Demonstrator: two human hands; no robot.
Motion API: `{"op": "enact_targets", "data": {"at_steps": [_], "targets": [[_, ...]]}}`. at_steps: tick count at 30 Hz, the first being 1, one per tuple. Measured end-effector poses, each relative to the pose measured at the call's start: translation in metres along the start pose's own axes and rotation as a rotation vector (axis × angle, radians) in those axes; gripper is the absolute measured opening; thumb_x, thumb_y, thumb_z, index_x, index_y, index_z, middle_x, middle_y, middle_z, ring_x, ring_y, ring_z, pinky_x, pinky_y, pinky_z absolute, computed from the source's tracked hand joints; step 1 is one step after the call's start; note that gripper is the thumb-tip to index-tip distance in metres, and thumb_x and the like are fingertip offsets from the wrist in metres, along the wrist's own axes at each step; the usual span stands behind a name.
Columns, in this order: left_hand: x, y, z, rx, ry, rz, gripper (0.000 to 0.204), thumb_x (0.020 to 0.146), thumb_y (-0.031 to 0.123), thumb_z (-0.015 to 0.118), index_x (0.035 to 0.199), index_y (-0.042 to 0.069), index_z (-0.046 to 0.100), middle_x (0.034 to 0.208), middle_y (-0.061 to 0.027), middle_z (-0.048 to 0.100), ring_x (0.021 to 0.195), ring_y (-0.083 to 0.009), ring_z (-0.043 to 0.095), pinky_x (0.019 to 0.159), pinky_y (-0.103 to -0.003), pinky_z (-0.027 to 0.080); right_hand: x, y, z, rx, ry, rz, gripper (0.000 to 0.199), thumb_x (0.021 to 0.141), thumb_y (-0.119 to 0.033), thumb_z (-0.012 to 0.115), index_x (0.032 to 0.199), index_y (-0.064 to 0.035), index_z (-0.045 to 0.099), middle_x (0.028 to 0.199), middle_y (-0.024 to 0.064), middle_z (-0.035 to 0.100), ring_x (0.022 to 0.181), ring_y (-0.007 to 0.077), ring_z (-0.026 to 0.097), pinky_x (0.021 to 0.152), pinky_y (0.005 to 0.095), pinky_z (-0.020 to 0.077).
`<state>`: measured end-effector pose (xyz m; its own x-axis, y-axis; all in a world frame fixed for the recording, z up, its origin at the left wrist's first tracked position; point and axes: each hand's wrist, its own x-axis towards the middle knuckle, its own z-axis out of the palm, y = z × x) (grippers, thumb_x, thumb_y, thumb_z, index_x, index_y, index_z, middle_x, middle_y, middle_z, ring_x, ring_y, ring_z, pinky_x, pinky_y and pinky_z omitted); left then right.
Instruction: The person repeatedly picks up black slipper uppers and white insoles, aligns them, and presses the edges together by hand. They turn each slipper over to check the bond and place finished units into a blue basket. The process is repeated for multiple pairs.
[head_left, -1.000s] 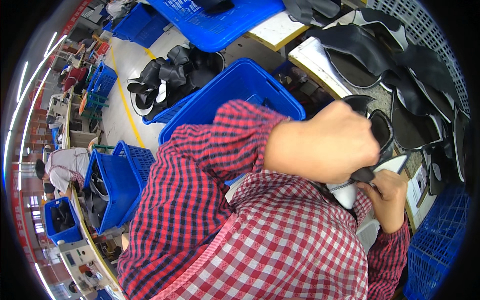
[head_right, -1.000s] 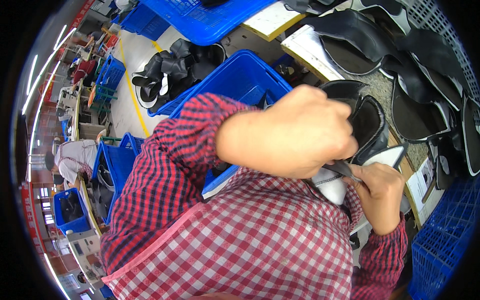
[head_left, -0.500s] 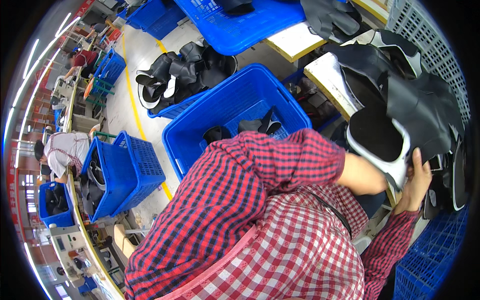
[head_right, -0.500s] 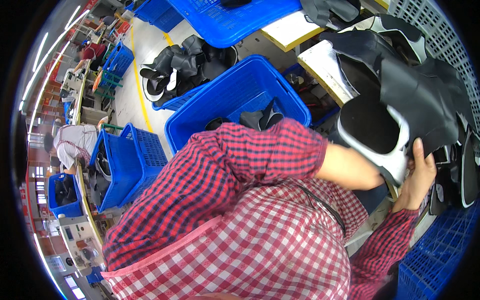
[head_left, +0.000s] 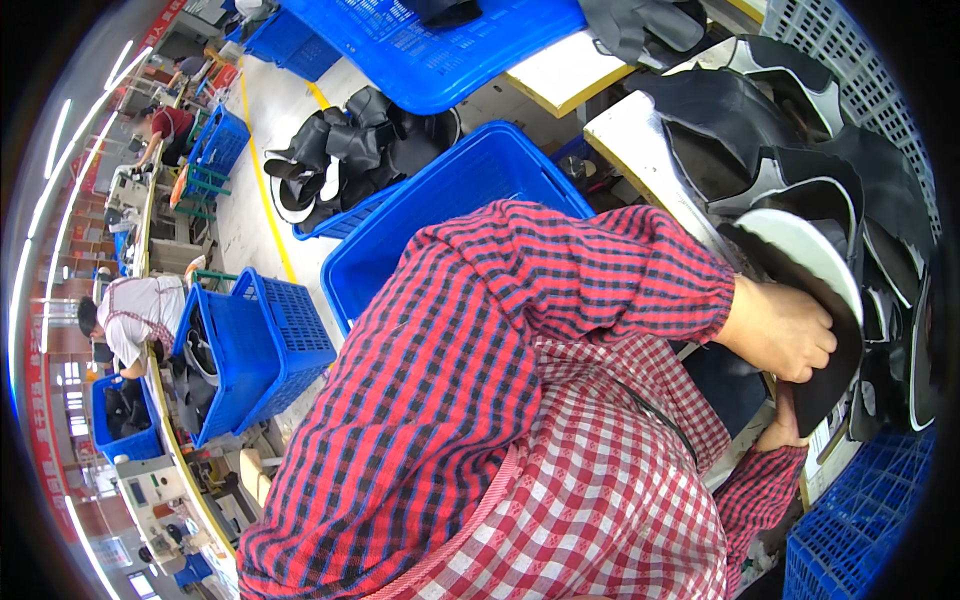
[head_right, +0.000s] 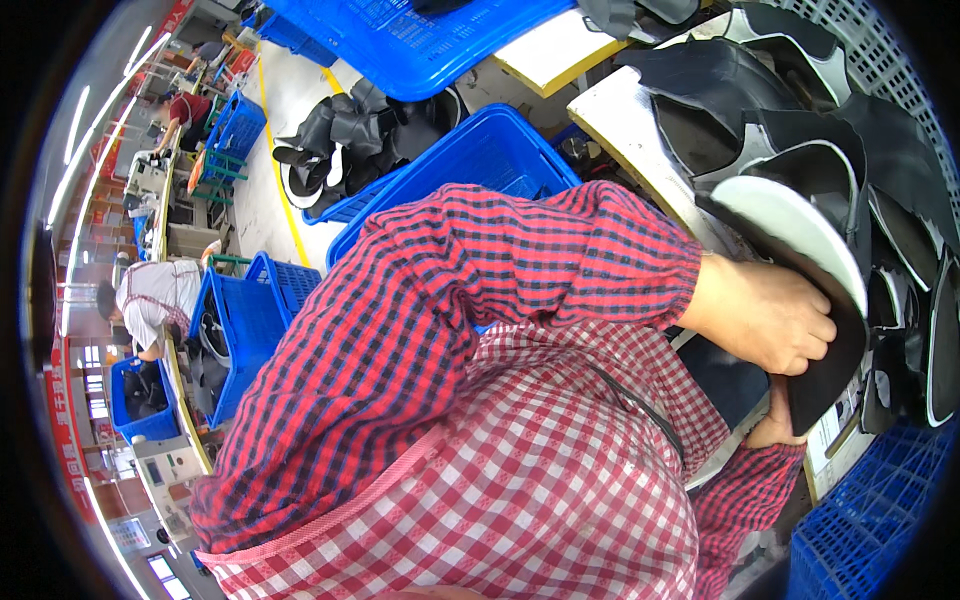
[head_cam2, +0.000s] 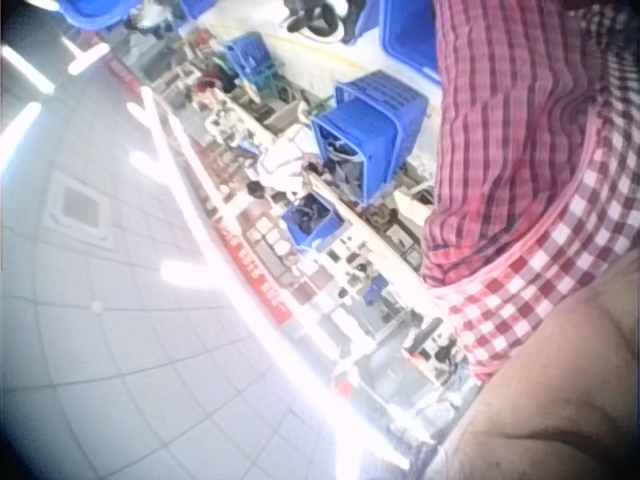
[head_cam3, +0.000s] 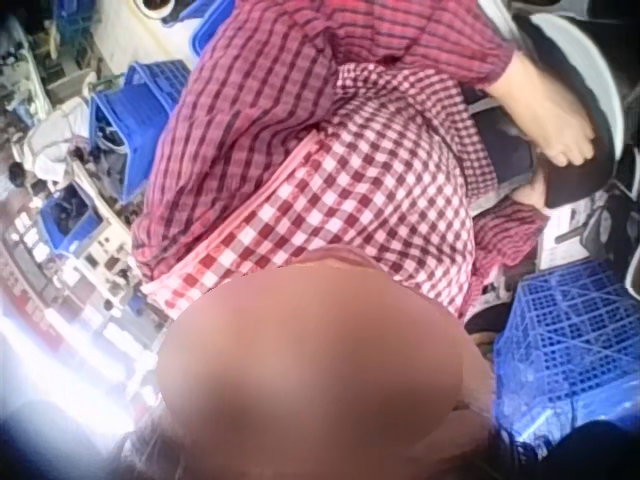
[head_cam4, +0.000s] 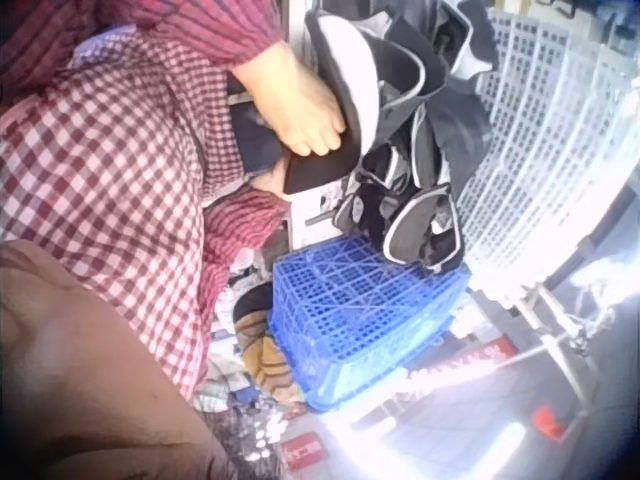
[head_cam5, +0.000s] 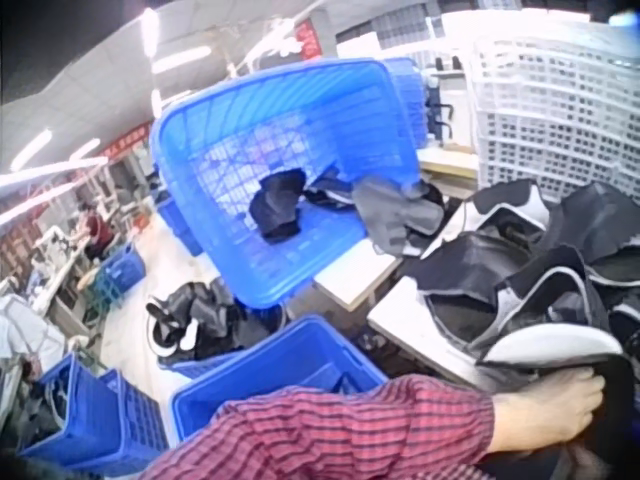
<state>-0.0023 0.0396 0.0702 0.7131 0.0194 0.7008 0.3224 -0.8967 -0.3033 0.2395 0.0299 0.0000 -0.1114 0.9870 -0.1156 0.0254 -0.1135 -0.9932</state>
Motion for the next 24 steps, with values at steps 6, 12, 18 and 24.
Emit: {"op": "enact_targets", "data": {"at_steps": [6,12,18,24], "targets": [[0.006,-0.015,0.020,-0.117,-0.298,-0.316,0.015,0.080,0.020,0.067,0.090,0.009,0.071,0.096,-0.0039,0.064,0.097,-0.0235,0.065,0.069,-0.036,0.057,-0.006,-0.003,0.003,-0.630,0.162,-0.466,0.055,0.096,-0.008,0.072,0.145,0.0006,0.050,0.132,0.0153,0.064,0.120,0.0274,0.064,0.103,0.0393,0.0503],[0.075,-0.020,0.011,0.010,0.075,-0.275,0.023,0.078,0.021,0.068,0.099,0.012,0.069,0.107,-0.0029,0.065,0.107,-0.0233,0.063,0.083,-0.036,0.054,0.028,-0.060,0.007,0.303,0.038,-0.189,0.028,0.098,-0.014,0.070,0.123,-0.0018,0.067,0.120,0.0110,0.071,0.102,0.0177,0.068,0.088,0.0326,0.0547],[0.008,-0.046,0.031,-0.451,-0.160,-0.835,0.019,0.091,0.004,0.071,0.110,0.006,0.073,0.095,-0.0069,0.069,0.091,-0.0223,0.072,0.074,-0.032,0.057,0.063,-0.026,0.032,0.534,0.210,0.043,0.017,0.093,-0.024,0.082,0.101,-0.0091,0.079,0.094,-0.0014,0.076,0.084,0.0052,0.067,0.074,0.0236,0.0523],[-0.017,0.005,0.082,-1.790,0.753,-1.875,0.040,0.103,0.040,0.065,0.124,0.005,0.068,0.105,-0.0050,0.074,0.088,-0.0169,0.073,0.077,-0.029,0.060,0.058,-0.031,0.028,0.581,0.149,-0.132,0.018,0.093,-0.018,0.081,0.106,-0.0057,0.079,0.098,0.0010,0.077,0.086,0.0071,0.067,0.078,0.0232,0.0520]]}}
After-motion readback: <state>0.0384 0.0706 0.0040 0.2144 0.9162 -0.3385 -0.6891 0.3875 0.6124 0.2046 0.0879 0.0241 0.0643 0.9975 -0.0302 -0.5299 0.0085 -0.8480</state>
